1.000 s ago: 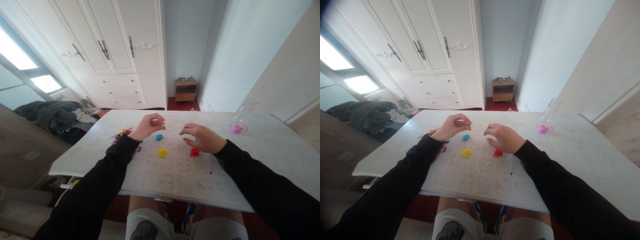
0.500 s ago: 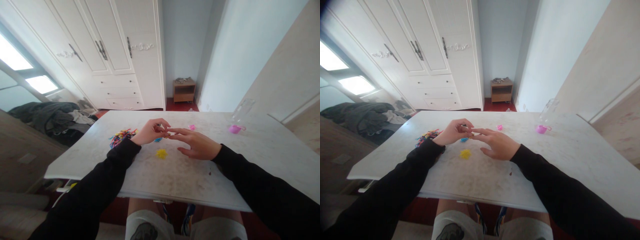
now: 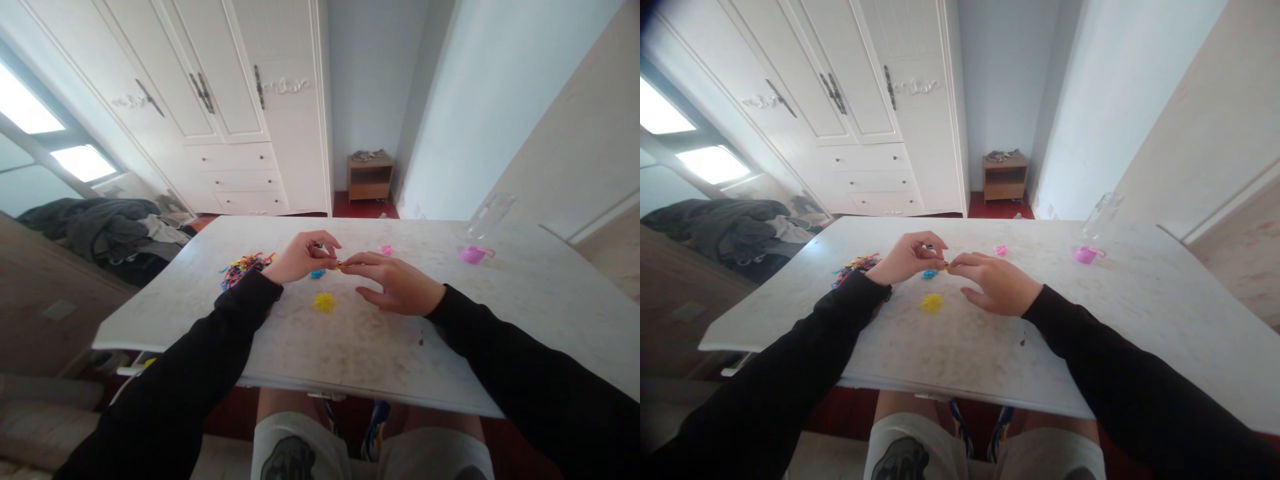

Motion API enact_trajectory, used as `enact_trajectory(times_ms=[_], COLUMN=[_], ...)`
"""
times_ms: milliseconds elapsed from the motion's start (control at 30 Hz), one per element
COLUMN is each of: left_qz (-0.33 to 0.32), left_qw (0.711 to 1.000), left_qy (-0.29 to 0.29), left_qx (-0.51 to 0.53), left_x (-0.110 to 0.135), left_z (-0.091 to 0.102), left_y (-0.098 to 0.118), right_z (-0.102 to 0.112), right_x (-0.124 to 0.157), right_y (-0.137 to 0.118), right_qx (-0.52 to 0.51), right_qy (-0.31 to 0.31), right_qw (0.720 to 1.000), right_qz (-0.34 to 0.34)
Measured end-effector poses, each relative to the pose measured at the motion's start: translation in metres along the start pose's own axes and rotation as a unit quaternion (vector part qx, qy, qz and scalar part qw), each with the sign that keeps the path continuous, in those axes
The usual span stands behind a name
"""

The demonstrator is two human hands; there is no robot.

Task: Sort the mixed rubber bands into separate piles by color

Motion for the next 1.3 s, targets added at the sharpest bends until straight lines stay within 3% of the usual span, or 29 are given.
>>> enact_trajectory(times_ms=[267, 400, 600, 867, 1133, 1300], left_qz=[-0.003, 0.001, -0.003, -0.013, -0.008, -0.024], left_qw=[0.981, 0.967, 0.962, 0.952, 0.952, 0.946], left_qy=[0.194, 0.251, 0.238, 0.186, 0.182, 0.204], left_qx=[-0.027, -0.049, -0.133, -0.241, -0.247, -0.251], left_x=[-0.011, -0.014, -0.018, -0.019, -0.019, -0.017], left_z=[0.045, 0.066, 0.072, 0.064, 0.062, 0.069], left_y=[-0.012, -0.027, -0.041, -0.040, -0.036, -0.022], right_z=[0.000, -0.001, -0.003, -0.008, -0.009, -0.017], right_x=[-0.001, -0.001, -0.001, -0.001, -0.001, -0.001], right_y=[-0.003, -0.004, -0.007, -0.013, -0.017, -0.028], right_qx=[0.002, -0.002, -0.002, -0.026, -0.027, -0.041], right_qy=[0.004, 0.000, -0.008, -0.031, -0.039, -0.069], right_qw=[1.000, 1.000, 1.000, 0.999, 0.999, 0.996], right_qz=[0.010, 0.007, 0.005, 0.003, 0.011, 0.024])
Point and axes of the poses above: each hand's wrist, its own x-axis away from the middle knuckle, its own z-axis out of the back of the hand, y = z × x, the point moved 7 cm from there along -x, towards the middle knuckle, and after that the axes turned 7 degrees about y, right-handed, at the moved point
